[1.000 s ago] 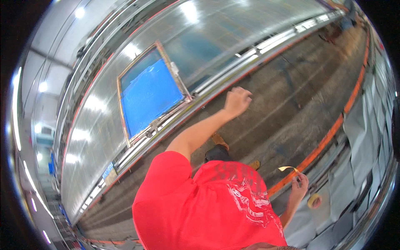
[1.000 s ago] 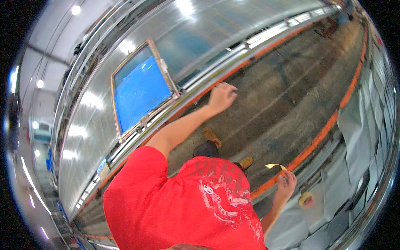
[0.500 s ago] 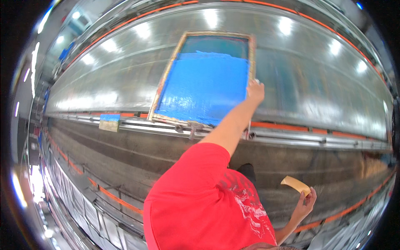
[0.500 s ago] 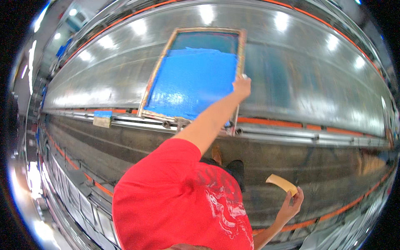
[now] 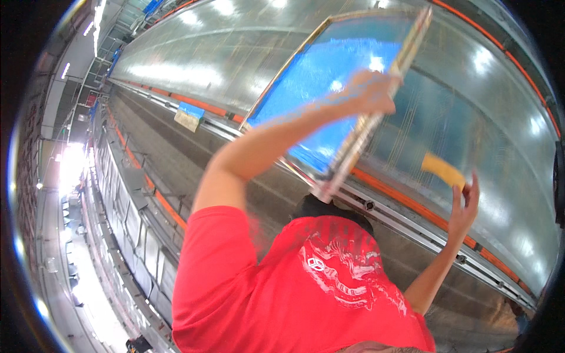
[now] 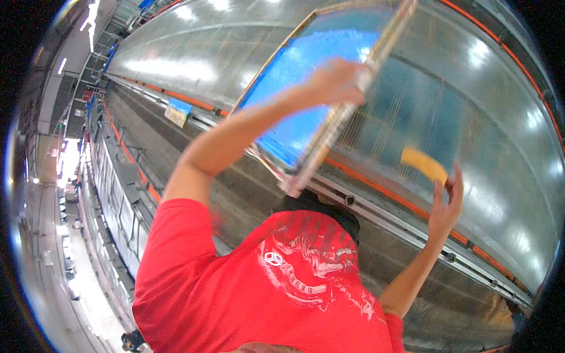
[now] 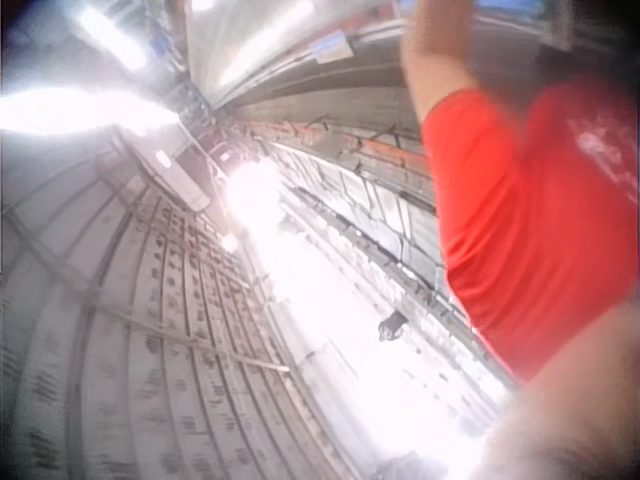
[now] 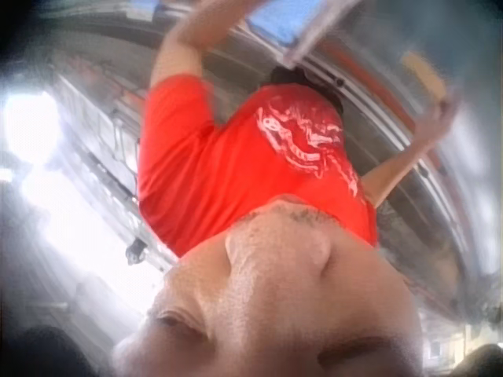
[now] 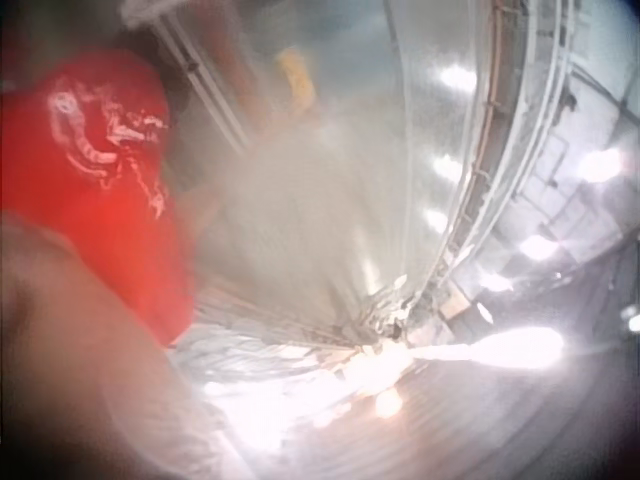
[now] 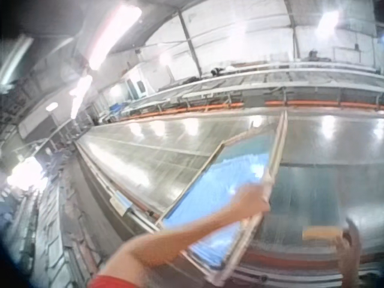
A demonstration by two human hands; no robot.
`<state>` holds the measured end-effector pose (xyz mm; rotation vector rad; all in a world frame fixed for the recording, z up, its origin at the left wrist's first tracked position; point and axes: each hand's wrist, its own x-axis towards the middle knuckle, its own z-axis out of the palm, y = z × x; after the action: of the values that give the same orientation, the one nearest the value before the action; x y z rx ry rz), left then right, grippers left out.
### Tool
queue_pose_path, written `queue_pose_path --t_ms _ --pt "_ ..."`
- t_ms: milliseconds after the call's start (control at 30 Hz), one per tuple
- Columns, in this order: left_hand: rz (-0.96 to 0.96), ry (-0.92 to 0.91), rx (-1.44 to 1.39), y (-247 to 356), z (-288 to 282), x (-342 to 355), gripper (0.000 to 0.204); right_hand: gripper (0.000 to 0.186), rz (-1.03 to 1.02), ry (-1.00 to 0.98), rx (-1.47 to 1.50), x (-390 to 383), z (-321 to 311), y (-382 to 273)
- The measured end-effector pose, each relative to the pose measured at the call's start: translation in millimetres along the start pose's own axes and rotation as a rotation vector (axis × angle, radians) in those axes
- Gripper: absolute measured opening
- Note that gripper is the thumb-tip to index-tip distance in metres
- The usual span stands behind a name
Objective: The person performs screen printing by pulling a squeegee across a screen to spread blue ink onto a substrate. They repeatedly lift and reposition the screen, then apply masking tape to the frame edges before continuing the printing strokes.
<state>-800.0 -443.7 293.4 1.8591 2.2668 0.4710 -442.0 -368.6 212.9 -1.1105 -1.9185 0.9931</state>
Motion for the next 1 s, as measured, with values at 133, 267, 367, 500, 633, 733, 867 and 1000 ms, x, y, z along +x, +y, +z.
queue_pose_path --t_ms 133,267,367,500,633,733,867,1000 --pt "-0.26 0.23 -0.098 -75.2 -167.2 -61.4 0.052 0.036 -0.213 -0.131 0.228 76.6 74.1 -40.7" --pt "-0.501 0.422 -0.025 -100.6 -263.9 -49.5 0.053 0.013 -0.437 -0.296 0.332 152.4 134.8 -86.3" --pt "-0.71 0.452 0.063 -141.4 -303.0 -69.0 0.058 0.014 -0.461 -0.441 0.552 200.2 231.9 -104.2" --pt "-0.732 0.546 0.125 -175.2 -317.7 -73.7 0.051 0.023 -0.308 -0.502 1.149 251.7 353.0 -113.5" --pt "-0.538 0.455 0.366 -191.2 -318.9 -60.9 0.044 0.032 -0.101 -0.505 1.213 298.6 448.2 -124.4" --pt "-0.546 0.472 0.37 -211.4 -330.9 -79.8 0.042 0.037 -0.103 -0.576 1.247 315.0 494.8 -158.5" --pt "-0.604 0.499 0.363 -223.5 -335.7 -79.1 0.043 0.04 -0.186 -0.626 1.212 348.5 534.2 -193.1" --pt "-0.675 0.542 0.289 -226.5 -334.2 -79.1 0.045 0.045 -0.205 -0.675 1.116 364.4 550.0 -221.6"
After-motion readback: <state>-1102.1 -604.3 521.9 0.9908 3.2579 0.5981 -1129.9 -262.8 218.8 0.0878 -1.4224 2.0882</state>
